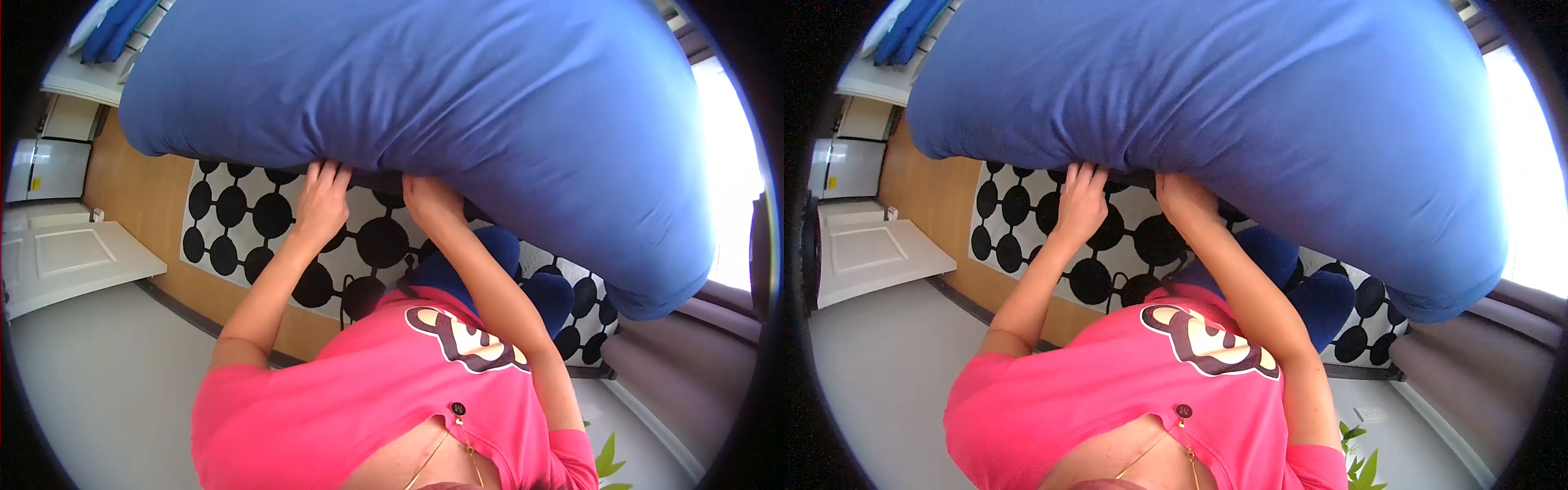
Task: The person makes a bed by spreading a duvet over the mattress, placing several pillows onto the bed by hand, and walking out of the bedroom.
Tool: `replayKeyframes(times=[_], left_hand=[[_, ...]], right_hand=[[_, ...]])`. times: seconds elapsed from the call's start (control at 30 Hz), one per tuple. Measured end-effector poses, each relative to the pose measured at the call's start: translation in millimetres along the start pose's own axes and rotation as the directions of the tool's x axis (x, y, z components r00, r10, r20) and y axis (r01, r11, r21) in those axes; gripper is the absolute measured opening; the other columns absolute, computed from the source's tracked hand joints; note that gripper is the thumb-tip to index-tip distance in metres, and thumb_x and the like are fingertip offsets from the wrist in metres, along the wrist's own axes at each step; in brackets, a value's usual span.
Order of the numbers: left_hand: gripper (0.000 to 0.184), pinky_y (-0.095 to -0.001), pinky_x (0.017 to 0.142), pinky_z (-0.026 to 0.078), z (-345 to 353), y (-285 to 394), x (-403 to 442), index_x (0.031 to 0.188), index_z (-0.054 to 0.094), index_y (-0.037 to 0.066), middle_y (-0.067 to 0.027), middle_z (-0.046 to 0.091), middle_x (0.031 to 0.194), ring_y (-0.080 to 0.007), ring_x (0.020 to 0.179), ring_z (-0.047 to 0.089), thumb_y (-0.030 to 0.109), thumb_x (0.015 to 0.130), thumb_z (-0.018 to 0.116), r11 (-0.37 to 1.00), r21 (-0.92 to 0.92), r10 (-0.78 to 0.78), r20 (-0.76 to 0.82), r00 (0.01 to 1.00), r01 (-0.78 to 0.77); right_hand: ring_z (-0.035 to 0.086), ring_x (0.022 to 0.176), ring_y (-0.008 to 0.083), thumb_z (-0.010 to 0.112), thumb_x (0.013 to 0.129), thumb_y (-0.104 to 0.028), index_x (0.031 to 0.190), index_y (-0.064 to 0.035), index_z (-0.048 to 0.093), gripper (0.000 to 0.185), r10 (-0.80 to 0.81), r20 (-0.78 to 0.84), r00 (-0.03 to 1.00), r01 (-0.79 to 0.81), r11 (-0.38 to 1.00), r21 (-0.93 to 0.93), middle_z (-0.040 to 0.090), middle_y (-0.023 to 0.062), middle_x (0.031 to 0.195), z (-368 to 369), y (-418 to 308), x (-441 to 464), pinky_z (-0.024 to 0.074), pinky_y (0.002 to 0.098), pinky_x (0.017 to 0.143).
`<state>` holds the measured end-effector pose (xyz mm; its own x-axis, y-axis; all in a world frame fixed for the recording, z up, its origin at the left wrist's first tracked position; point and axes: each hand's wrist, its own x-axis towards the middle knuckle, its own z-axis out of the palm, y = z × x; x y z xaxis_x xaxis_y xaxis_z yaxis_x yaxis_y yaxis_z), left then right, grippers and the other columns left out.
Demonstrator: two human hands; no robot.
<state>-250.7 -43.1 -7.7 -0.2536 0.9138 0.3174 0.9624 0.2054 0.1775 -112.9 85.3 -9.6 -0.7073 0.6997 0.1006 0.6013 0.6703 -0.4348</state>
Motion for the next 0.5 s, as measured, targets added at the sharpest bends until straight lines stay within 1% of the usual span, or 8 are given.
replayKeyframes(times=[0.07,0.17,0.27,0.33,0.37,0.4,0.47,0.5], left_hand=[[0.042,-0.0400,0.088,0.040,12,-18,9,0.102,0.056,-0.001,-0.0155,0.051,0.105,-0.0345,0.099,0.046,-0.006,0.061,0.053,1.000,0.025,0.013,0.072,0.997,-0.015],[0.035,-0.0385,0.085,0.042,12,-24,22,0.097,0.060,0.002,-0.0119,0.056,0.100,-0.0303,0.095,0.050,-0.004,0.064,0.051,1.000,0.022,-0.014,0.136,0.991,0.011],[0.030,-0.0374,0.084,0.042,9,-21,25,0.094,0.063,0.004,-0.0093,0.058,0.097,-0.0281,0.092,0.052,-0.001,0.067,0.050,1.000,0.029,0.002,0.051,0.999,-0.004],[0.030,-0.0371,0.084,0.042,11,-18,19,0.094,0.062,0.004,-0.0093,0.058,0.097,-0.0279,0.093,0.052,-0.001,0.066,0.051,1.000,0.020,-0.001,-0.007,1.000,0.001],[0.031,-0.0371,0.084,0.041,13,-21,15,0.094,0.062,0.005,-0.0087,0.057,0.099,-0.0272,0.095,0.051,-0.001,0.066,0.052,1.000,-0.026,0.004,-0.044,0.999,-0.005],[0.031,-0.0378,0.085,0.039,11,-21,14,0.094,0.062,0.005,-0.0085,0.056,0.099,-0.0275,0.098,0.049,-0.002,0.065,0.053,1.000,-0.014,-0.002,-0.031,1.000,0.002],[0.034,-0.0388,0.084,0.039,5,-23,13,0.097,0.062,0.006,-0.0077,0.055,0.101,-0.0269,0.099,0.048,-0.002,0.065,0.053,1.000,-0.012,0.001,-0.024,1.000,-0.001],[0.036,-0.0391,0.084,0.038,2,-18,7,0.098,0.062,0.006,-0.0079,0.054,0.101,-0.0273,0.099,0.048,-0.002,0.065,0.053,0.999,0.023,-0.023,-0.069,0.997,0.024]], right_hand=[[0.058,0.079,0.0407,0.044,0.086,-0.024,0.091,0.0002,0.060,0.029,-0.164,-0.315,0.935,0.126,0.982,-0.137,0.061,0.0202,0.084,18,4,2,0.0467,0.0478,0.071],[0.061,0.070,0.0378,0.047,0.085,-0.023,0.085,-0.0025,0.062,0.025,-0.014,0.024,1.000,0.015,0.998,-0.056,0.062,0.0173,0.074,11,-2,8,0.0486,0.0458,0.063],[0.062,0.063,0.0327,0.053,0.082,-0.025,0.080,-0.0038,0.062,0.023,-0.077,0.235,0.969,0.121,0.977,-0.178,0.062,0.0156,0.068,13,2,-1,0.0496,0.0430,0.058],[0.063,0.060,0.0292,0.055,0.081,-0.026,0.085,-0.0020,0.063,0.026,-0.175,0.141,0.974,0.212,0.921,-0.327,0.063,0.0168,0.072,-2,-15,-27,0.0503,0.0410,0.058],[0.064,0.068,0.0279,0.056,0.081,-0.024,0.093,0.0027,0.061,0.030,-0.352,-0.031,0.936,0.309,0.858,-0.410,0.063,0.0178,0.079,-9,-20,-35,0.0509,0.0375,0.064],[0.061,0.082,0.0274,0.059,0.078,-0.019,0.103,0.0045,0.056,0.035,-0.068,0.282,0.957,0.128,0.971,-0.200,0.060,0.0183,0.093,-26,-42,-37,0.0494,0.0357,0.072],[0.056,0.092,0.0276,0.061,0.075,-0.015,0.108,0.0062,0.051,0.041,-0.458,-0.045,0.888,0.459,0.888,0.015,0.054,0.0185,0.105,-29,-59,-31,0.0477,0.0350,0.076],[0.054,0.093,0.0297,0.061,0.073,-0.012,0.113,0.0064,0.045,0.047,-0.420,-0.018,0.908,0.420,0.905,0.066,0.048,0.0179,0.111,-23,-61,-27,0.0468,0.0365,0.078]])
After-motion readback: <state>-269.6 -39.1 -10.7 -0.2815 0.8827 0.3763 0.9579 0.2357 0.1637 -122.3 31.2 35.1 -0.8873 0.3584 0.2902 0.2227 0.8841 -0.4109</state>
